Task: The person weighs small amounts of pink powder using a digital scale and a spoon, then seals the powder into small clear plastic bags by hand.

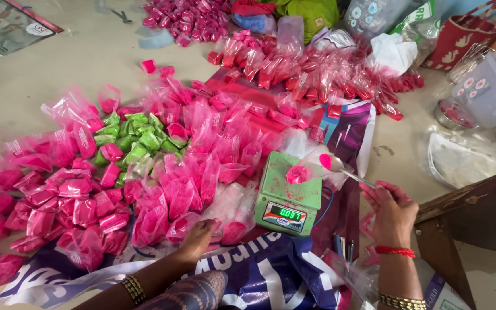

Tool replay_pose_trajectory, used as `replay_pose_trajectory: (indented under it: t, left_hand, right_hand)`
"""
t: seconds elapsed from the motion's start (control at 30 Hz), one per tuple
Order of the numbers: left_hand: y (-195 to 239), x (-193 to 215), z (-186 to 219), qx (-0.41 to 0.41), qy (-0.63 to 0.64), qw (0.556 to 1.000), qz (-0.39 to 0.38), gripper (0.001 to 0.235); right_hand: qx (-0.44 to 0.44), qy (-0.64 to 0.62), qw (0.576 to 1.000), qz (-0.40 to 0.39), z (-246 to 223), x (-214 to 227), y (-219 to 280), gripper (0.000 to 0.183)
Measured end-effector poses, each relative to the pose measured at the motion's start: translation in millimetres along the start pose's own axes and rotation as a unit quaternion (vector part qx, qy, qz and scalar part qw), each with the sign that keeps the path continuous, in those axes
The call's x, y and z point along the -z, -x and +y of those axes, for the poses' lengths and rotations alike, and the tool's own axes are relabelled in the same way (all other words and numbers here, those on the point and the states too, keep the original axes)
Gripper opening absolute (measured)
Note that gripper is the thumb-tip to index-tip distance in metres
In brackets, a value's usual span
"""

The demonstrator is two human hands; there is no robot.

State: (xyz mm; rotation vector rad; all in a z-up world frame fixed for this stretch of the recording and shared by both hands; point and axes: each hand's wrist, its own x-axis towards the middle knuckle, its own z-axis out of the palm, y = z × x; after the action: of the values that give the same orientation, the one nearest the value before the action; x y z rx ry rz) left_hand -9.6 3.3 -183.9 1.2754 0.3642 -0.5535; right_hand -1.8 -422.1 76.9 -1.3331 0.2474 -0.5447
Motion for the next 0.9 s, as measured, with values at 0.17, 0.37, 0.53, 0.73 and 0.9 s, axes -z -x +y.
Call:
replay_pose_trajectory:
  t: [0.17,0.37,0.53,0.73,0.9]
  left_hand:
    - [1,5,4,0.022,-0.007,1.0,0.006,0.061]
    - [9,-1,10,0.021,-0.011,1.0,0.013,0.061]
    - [16,-3,14,0.016,-0.018,1.0,0.009,0.063]
    - [16,-2,17,0.013,-0.026,1.0,0.004,0.064]
    - [11,-2,13,0.013,-0.021,1.0,0.002,0.063]
  right_hand:
    - [0.01,0.074,0.997,-0.007,7,-16,3,0.015]
    - [0.137,0.238,0.96,-0.049,6,-49,24,0.015]
    - [0.206,0.443,0.872,0.005,21,-53,33,0.016]
    - [0.219,0.358,0.907,0.035,25,-44,31,0.016]
    - [0.202,0.375,0.904,0.032,22,-48,33,0.017]
